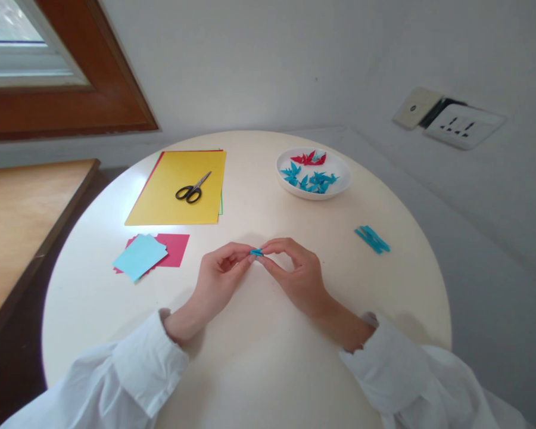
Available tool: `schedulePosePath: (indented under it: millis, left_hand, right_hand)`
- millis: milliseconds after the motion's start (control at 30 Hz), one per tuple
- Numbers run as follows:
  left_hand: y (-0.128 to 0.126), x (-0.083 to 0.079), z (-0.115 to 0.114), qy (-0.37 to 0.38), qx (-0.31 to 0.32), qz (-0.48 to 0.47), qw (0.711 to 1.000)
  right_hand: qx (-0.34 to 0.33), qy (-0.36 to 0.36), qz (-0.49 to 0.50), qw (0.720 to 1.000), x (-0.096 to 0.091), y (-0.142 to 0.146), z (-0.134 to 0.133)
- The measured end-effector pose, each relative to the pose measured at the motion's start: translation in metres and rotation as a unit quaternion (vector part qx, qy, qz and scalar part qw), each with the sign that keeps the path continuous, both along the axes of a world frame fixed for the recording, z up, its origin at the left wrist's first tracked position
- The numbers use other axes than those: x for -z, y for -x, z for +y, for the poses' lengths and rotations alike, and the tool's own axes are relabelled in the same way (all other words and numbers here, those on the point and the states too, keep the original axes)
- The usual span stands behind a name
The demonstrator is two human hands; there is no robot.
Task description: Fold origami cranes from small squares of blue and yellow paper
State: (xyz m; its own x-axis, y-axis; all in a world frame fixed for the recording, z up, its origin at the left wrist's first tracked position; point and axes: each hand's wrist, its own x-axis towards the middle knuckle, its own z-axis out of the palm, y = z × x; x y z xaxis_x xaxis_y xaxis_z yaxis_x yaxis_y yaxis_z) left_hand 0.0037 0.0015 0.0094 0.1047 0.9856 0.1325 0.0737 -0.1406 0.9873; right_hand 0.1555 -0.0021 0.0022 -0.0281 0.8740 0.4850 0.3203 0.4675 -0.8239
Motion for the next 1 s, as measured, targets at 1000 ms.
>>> schedulePosePath:
  millis: [1000]
  left_hand:
    - [-0.0018,-0.0021,-0.0036,0.000,-0.001,0.009,1.000]
  right_hand:
    - [-0.059,0.103,0.099,0.988,0.0038,0.0019,0.0033]
